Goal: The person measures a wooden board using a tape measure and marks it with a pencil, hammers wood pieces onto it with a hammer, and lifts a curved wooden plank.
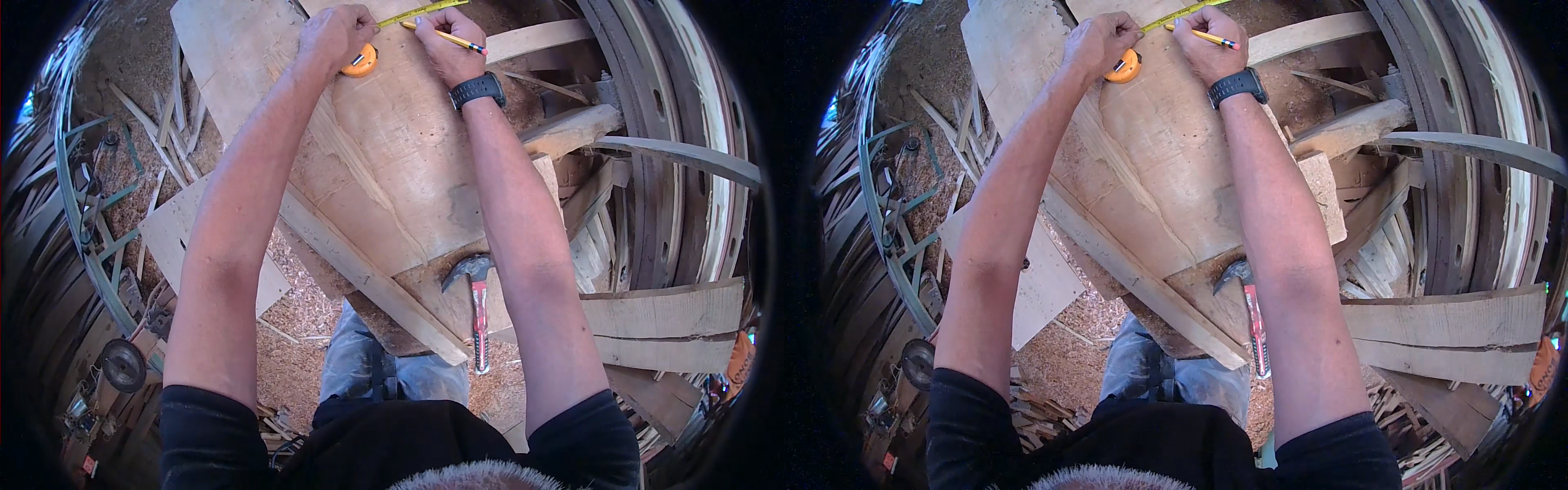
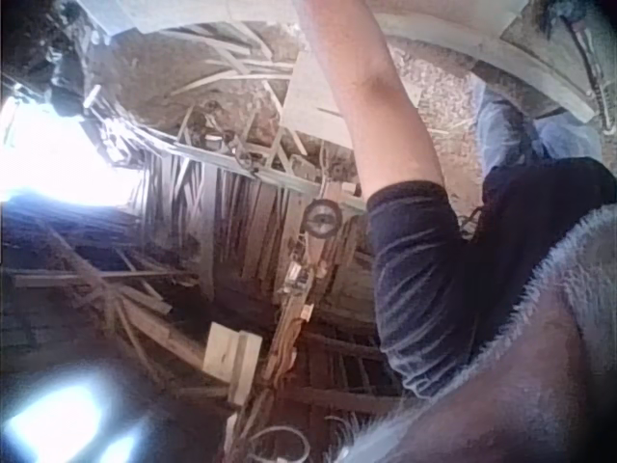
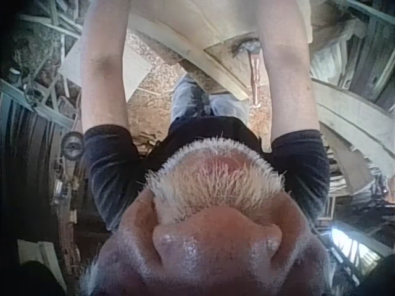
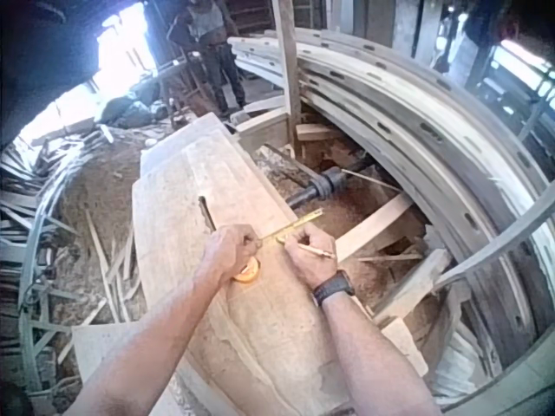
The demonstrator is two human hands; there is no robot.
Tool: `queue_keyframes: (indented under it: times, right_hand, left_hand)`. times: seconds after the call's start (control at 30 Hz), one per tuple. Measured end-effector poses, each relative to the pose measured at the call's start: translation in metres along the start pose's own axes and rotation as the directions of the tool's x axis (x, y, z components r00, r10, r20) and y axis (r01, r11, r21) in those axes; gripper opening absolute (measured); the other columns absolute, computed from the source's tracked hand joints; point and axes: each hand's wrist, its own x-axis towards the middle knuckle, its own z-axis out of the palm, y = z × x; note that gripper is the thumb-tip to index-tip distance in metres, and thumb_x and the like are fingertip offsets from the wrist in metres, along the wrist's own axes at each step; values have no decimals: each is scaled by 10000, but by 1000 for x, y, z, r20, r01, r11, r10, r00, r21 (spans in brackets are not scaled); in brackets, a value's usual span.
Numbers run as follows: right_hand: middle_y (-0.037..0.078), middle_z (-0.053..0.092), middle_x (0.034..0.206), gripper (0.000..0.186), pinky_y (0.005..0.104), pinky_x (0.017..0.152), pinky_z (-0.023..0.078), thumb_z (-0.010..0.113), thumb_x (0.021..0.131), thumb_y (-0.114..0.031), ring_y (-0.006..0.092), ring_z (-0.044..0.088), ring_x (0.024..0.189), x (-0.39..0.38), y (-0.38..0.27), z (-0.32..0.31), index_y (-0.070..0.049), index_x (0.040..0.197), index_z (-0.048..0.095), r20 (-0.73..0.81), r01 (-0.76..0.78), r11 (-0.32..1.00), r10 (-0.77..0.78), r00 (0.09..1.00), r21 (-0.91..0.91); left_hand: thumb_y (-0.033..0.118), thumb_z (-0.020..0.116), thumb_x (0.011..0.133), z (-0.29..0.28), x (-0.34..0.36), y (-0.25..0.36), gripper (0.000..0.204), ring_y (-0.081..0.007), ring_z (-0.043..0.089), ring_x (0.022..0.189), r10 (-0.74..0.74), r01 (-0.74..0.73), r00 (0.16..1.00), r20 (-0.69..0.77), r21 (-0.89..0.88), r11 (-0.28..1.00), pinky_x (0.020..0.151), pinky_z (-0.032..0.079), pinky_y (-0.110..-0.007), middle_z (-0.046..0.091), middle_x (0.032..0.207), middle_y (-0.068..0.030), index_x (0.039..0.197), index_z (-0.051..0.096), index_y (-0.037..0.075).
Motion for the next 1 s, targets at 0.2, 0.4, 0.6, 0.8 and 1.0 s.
queue_keyframes:
  times: [0.2,0.4,0.6,0.8,1.0]
  right_hand:
    - [144,656,665,282,374,589,505,744,836,-265,206,617,590,0,-3,0,-2,783,656,15,-21,999,21,1000,-30]
    - [131,664,665,286,378,587,509,759,821,-265,214,619,585,0,-4,3,-2,771,658,-18,33,999,-33,999,0]
    - [53,736,776,256,280,681,528,773,884,-248,97,642,697,2,-1,2,3,870,723,65,-16,999,13,998,35]
    - [58,723,759,269,289,674,523,783,872,-252,99,627,688,1,0,3,9,867,717,55,-23,995,18,998,102]
    - [99,744,741,263,336,676,567,763,833,-279,189,714,664,3,-4,5,-19,850,725,27,-4,999,3,1000,54]
  left_hand:
    - [375,712,904,-1,-1,2,270,-289,733,887,-20,21,1000,15,-10,1000,821,552,-423,773,918,-82,1043,776,154]
    - [364,721,893,-7,-2,5,262,-306,731,898,-65,65,998,17,11,998,829,552,-434,768,914,-108,1022,775,142]
    - [247,719,828,-15,-7,16,195,-383,729,795,-48,47,998,-29,-59,997,719,564,-469,729,813,-209,837,758,57]
    - [217,685,824,-8,-1,20,184,-390,734,810,-96,97,995,-25,60,993,746,577,-486,737,855,-212,850,766,54]
    - [234,692,827,-5,0,14,193,-382,735,856,-71,73,997,-33,67,995,780,579,-489,738,875,-209,862,760,56]
